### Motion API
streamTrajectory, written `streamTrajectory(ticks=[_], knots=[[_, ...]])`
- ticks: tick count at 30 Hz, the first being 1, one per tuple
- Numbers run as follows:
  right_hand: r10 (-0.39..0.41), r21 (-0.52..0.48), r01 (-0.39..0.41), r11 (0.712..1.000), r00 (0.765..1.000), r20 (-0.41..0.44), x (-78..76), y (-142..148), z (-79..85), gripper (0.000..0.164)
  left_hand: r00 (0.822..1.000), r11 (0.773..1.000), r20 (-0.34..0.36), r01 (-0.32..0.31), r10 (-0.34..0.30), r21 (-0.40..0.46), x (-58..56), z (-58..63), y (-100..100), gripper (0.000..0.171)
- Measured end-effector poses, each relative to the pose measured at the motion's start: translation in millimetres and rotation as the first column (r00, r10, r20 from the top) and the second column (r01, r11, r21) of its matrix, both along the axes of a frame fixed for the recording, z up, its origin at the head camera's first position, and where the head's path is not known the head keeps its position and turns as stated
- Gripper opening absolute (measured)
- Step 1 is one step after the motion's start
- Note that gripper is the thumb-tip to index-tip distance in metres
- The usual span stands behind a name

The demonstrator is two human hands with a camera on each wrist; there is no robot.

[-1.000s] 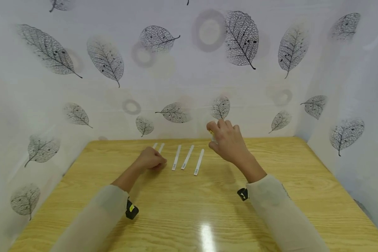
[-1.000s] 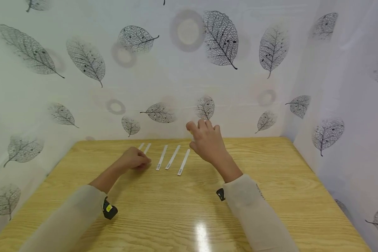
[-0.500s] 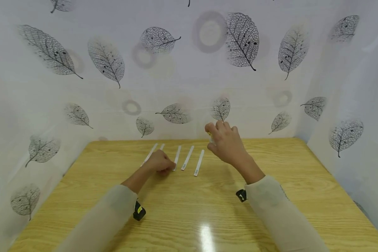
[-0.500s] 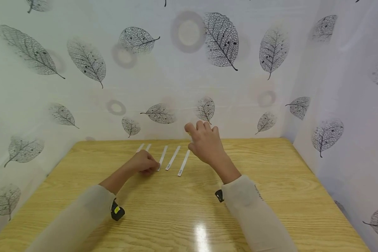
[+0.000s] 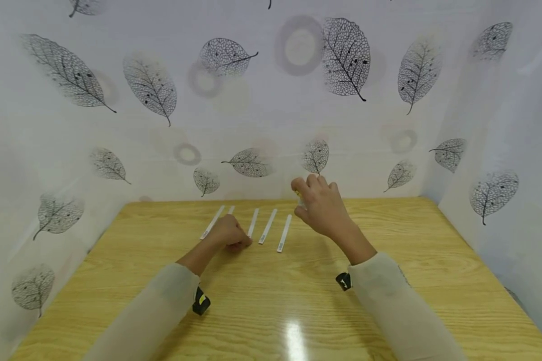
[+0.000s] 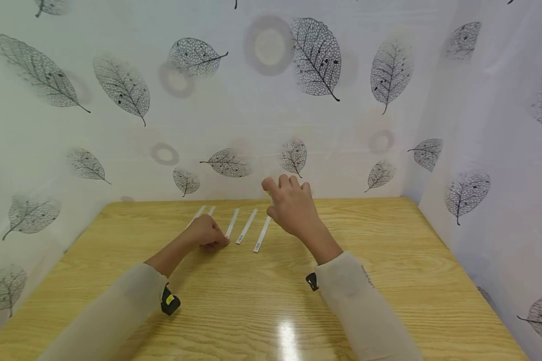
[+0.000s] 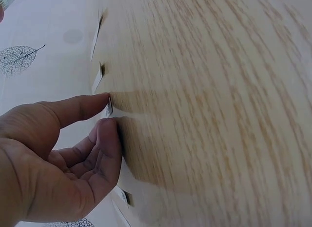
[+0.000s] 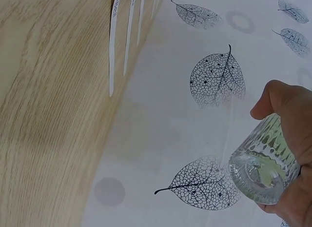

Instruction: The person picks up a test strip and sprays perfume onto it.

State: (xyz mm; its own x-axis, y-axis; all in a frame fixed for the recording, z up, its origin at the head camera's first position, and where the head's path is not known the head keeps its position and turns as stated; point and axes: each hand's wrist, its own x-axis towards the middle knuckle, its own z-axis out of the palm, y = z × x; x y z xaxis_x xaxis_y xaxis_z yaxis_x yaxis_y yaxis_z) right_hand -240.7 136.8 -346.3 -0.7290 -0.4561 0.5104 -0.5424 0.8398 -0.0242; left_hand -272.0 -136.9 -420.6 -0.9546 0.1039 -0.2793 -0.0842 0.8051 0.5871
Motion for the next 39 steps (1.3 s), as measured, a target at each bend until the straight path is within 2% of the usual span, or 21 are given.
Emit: streamTrajectory(ticks=[5,8,17,24,33,39], knots=[[0.007,-0.003,-0.007,1.000,1.000,-0.008,0.6,-2,-0.2,0.043,0.999,0.998,-0.007,-0.052,0.052,-0.029,0.3,4.4,1,0.023],[0.010,0.002,-0.010,1.000,1.000,-0.013,1.1,-3,-0.5,0.043,0.998,0.997,-0.029,-0.050,0.049,-0.051,0.5,6.0,-1,0.022],[0.013,0.009,-0.013,1.000,0.999,-0.033,1.0,-4,-1.5,0.043,0.994,0.995,-0.038,-0.102,0.103,0.023,-0.6,5.4,-11,0.013],[0.023,0.005,-0.023,1.000,0.999,-0.029,2.0,-3,-1.9,0.042,0.995,0.997,-0.059,-0.075,0.076,0.028,0.4,6.2,-13,0.012],[0.028,0.020,-0.028,0.999,0.999,-0.038,1.5,-5,-4.7,0.042,0.994,0.990,-0.022,-0.102,0.104,0.098,-0.1,7.0,-12,0.008],[0.027,0.015,-0.026,1.000,0.999,-0.028,1.4,-6,-5.7,0.042,0.993,0.988,-0.022,-0.112,0.115,0.104,-1.4,5.3,-12,0.005]])
